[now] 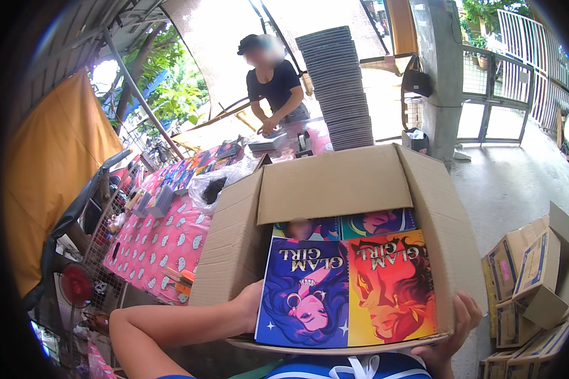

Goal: The person uses a blue tool to trim plastic spiral bindings on a stack of notebooks and then places the finished notebooks into a cardboard box.

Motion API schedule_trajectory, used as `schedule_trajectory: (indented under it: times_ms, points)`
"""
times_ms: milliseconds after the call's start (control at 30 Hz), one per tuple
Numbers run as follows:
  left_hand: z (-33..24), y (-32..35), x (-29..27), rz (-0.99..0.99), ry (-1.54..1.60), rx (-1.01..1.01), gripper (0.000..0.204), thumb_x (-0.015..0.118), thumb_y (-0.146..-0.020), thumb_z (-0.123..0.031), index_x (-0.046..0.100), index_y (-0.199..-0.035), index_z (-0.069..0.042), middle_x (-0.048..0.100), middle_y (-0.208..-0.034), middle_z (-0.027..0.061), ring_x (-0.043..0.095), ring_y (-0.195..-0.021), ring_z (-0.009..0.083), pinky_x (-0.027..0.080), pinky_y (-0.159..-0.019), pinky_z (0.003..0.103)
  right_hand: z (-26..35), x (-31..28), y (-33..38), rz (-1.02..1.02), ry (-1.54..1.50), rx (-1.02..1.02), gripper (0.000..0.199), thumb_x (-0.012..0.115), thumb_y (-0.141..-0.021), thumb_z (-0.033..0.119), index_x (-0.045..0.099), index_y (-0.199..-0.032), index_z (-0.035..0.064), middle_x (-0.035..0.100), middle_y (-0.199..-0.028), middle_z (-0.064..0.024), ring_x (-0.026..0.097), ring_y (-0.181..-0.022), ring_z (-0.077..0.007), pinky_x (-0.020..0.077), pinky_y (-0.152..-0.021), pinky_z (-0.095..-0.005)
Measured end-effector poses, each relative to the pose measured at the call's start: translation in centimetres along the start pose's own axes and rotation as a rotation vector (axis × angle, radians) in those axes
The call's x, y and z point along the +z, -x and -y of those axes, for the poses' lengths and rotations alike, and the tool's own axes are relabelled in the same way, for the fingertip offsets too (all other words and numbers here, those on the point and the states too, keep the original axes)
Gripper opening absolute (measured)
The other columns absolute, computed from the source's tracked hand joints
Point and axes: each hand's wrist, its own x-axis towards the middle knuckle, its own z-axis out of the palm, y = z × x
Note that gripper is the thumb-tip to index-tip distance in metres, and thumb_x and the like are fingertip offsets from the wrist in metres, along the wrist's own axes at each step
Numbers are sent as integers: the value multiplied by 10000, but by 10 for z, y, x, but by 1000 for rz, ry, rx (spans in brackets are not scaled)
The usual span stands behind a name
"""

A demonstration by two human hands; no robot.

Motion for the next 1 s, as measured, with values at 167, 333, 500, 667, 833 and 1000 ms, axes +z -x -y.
schedule_trajectory:
  times_ms: [167, 333, 500, 667, 833, 1000]
  points:
    - [-3, 15, 20, -149, -157, 51, 335, 453, -930, -270, 559, -1164, -55, 613, -1139, 150, 636, -966, 270, 528, -845, 467, -14, 11, 9, -137, 32, -100, 1047, 397, -630, 897, 449, -1204, 23, 465, -1167, -163, 417, -1089, -309, 309, -931, -501]
    - [3, 0, -12, -185, -92, 17, 368, 473, -927, -304, 562, -1154, -29, 615, -1139, 157, 638, -961, 271, 527, -844, 470, -29, 20, 17, -224, 10, -144, 1046, 406, -625, 898, 455, -1202, 26, 488, -1143, -164, 436, -1082, -310, 310, -934, -505]
    - [4, -5, -19, -148, 7, -90, 393, 451, -937, -306, 557, -1166, -4, 619, -1132, 164, 636, -960, 286, 512, -866, 481, -38, 28, 17, -326, -34, -239, 1039, 421, -623, 891, 487, -1171, 11, 533, -1089, -166, 479, -1036, -309, 330, -922, -504]
    - [5, -2, -16, -71, -103, 48, 393, 420, -949, -288, 545, -1190, -3, 610, -1146, 169, 620, -998, 281, 498, -892, 467, -45, 31, 15, -392, -50, -288, 1024, 408, -646, 877, 514, -1137, -15, 566, -1026, -168, 507, -994, -307, 352, -899, -492]
    - [2, 2, -3, -82, -50, 83, 334, 418, -947, -192, 540, -1189, 5, 606, -1134, 184, 618, -997, 265, 523, -853, 443, -55, 39, 13, -456, -45, -386, 1019, 405, -660, 868, 511, -1144, -23, 571, -1030, -174, 509, -992, -313, 359, -889, -491]
    - [5, -4, -4, -88, 4, 209, 301, 411, -943, -134, 547, -1174, 2, 613, -1098, 182, 617, -987, 285, 548, -796, 438, -38, 30, 14, -369, -14, -238, 1024, 377, -671, 872, 496, -1175, -12, 551, -1079, -173, 493, -1015, -317, 363, -883, -495]
